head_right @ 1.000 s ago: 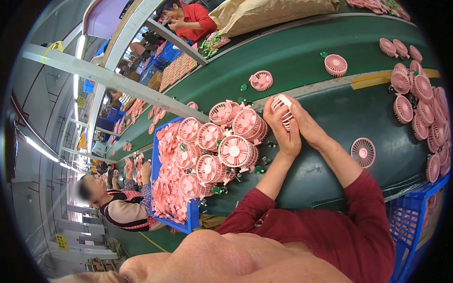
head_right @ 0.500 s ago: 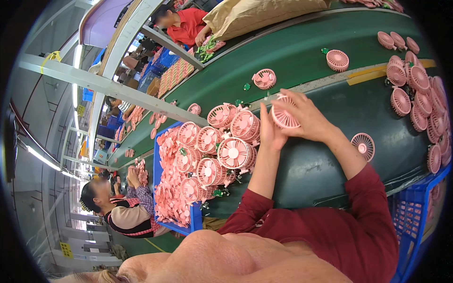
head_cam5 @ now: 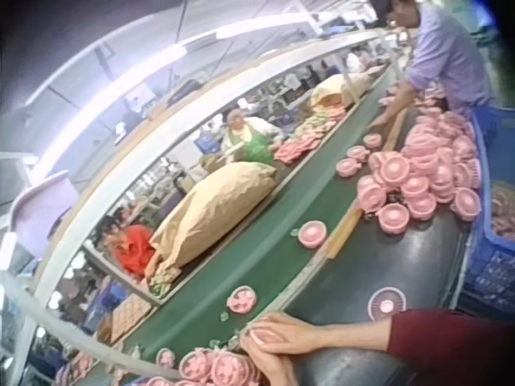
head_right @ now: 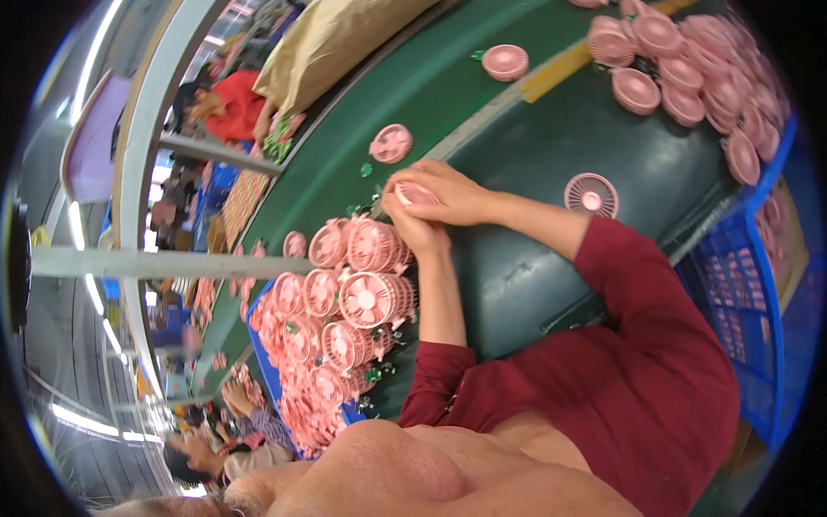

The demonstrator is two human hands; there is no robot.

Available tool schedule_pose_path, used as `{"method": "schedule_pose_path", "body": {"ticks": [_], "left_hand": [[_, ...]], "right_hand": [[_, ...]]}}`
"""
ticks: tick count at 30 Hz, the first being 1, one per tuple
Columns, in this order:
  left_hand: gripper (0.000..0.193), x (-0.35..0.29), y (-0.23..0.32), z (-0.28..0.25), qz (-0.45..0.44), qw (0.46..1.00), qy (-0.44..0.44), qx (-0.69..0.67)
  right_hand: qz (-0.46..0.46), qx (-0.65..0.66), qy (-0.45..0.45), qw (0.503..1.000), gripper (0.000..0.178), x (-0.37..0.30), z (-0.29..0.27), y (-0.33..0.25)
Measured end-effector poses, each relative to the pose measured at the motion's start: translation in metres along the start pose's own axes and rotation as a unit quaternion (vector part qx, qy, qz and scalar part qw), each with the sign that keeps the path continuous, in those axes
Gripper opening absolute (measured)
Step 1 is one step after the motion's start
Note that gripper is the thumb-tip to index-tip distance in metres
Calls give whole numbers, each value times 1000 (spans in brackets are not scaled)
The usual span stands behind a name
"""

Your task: The person assembles small portable fans on a conveyor line by hand, taking covers and fan components, snapping the pieces together, and placing them on the work surface.

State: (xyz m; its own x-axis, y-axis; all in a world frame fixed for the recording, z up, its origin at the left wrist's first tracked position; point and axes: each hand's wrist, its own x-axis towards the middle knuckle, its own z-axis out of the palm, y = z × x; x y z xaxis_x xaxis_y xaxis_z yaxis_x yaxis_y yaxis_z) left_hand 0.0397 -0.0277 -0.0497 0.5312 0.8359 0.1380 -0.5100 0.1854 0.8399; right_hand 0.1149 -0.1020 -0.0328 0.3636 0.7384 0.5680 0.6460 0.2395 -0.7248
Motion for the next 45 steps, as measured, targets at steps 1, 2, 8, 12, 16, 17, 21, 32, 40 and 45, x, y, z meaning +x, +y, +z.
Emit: {"method": "schedule_pose_path", "body": {"ticks": [1,2,8,12,16,17,21,32,40,45], "left_hand": [[33,7,-7,2,-18,999,-16,30],[37,17,-13,-1,-26,997,-28,63],[42,83,-73,13,132,919,43,369],[58,117,-73,9,179,826,133,517],[60,150,-85,3,120,800,177,561],[59,147,-98,18,71,814,144,558],[24,165,-92,-1,161,788,113,584],[27,109,-74,14,150,924,40,351],[40,10,-61,20,-248,932,-178,-196],[50,-14,-29,19,-310,894,-167,-278]], "right_hand": [[-4,1,-11,1000,50,7,-5,19],[5,-15,-22,1000,49,19,-15,24],[77,-321,164,929,70,35,-105,74],[86,-293,1,952,52,-41,-152,27],[185,-274,-28,943,67,-118,-169,-39],[223,-288,-32,931,70,-142,-175,-52],[249,-337,-63,906,80,-170,-144,-70],[263,1,41,964,39,-140,-145,-34],[231,179,98,951,32,-57,-107,-26],[64,-127,168,975,57,-35,-74,-12]]}}
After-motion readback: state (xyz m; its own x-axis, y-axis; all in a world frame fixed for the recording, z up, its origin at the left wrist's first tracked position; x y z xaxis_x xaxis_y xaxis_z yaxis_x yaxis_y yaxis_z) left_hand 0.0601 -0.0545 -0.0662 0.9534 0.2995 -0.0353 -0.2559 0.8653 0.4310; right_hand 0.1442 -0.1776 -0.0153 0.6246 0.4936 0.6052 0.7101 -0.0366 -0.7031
